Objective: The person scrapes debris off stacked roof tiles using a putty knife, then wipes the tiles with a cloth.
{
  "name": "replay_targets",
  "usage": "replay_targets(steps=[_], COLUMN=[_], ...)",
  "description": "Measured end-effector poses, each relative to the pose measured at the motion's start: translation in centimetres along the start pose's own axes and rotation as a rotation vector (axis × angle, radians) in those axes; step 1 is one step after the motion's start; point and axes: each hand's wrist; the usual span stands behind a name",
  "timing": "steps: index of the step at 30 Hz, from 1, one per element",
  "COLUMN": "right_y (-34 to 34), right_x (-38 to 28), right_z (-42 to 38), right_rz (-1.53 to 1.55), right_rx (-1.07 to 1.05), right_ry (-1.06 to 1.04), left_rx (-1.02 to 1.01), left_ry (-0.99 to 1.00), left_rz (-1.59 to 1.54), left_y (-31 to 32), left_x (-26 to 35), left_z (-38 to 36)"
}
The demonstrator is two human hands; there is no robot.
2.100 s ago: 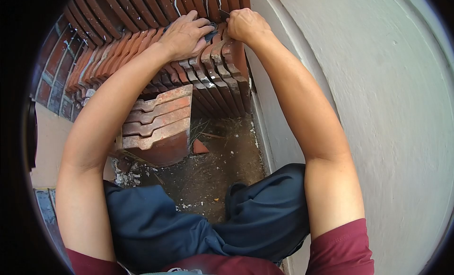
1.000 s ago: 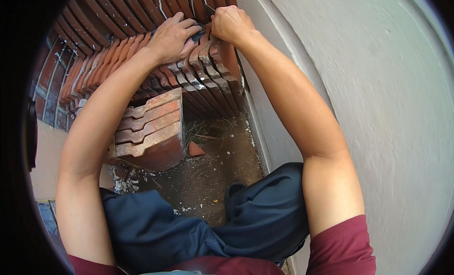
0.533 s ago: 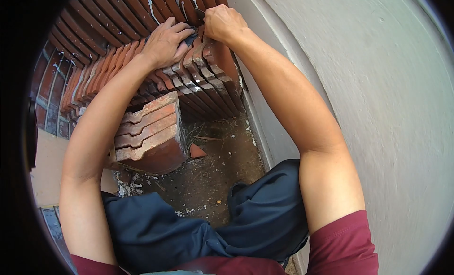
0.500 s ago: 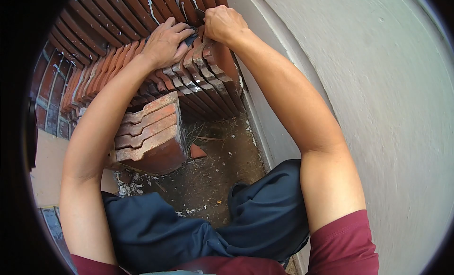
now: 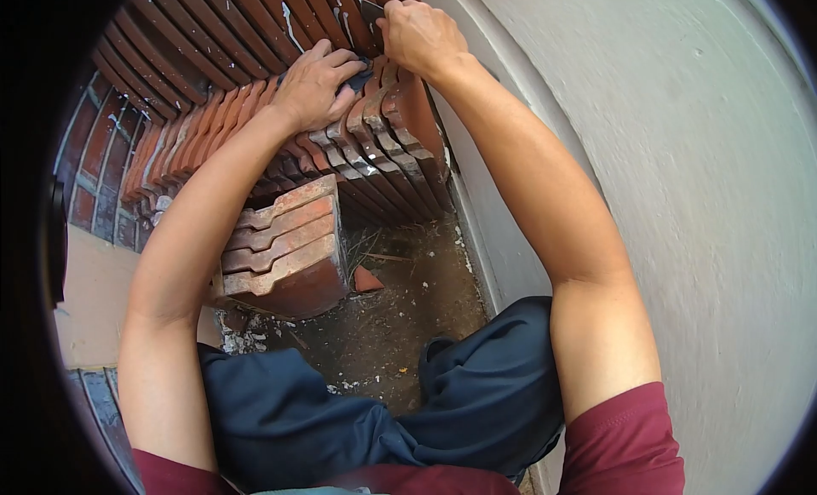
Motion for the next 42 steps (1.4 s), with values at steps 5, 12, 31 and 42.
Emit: replay_targets(steps=[5, 12, 31, 42], right_y=[0.3, 0.5, -0.6, 0.0], right_x=[0.3, 1.1, -1.5, -1.5], right_z=[-1.9, 0.4, -0.5, -0.6], right_rz=[-0.03, 0.001, -0.057, -0.028], right_rx=[-0.129, -0.007, -0.078, -0.015], right_ry=[0.075, -0.009, 0.114, 0.11], left_rx=[0.01, -0.012, 0.026, -0.003], left_ry=[0.002, 0.011, -0.018, -0.028], left_rz=[-0.005, -0.025, -0.002, -0.003], left_y=[-0.1, 0.1, 0.3, 0.0], left_x=[0.2, 0.3, 0.0, 0.2], left_z=[-0.1, 0.1, 0.0, 0.3])
Point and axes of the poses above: each hand's wrist, its own z-axis towards the middle knuckle, its own y-axis out of the palm, x = y × z, and after that the axes turned 15 degrees about x, right-handed
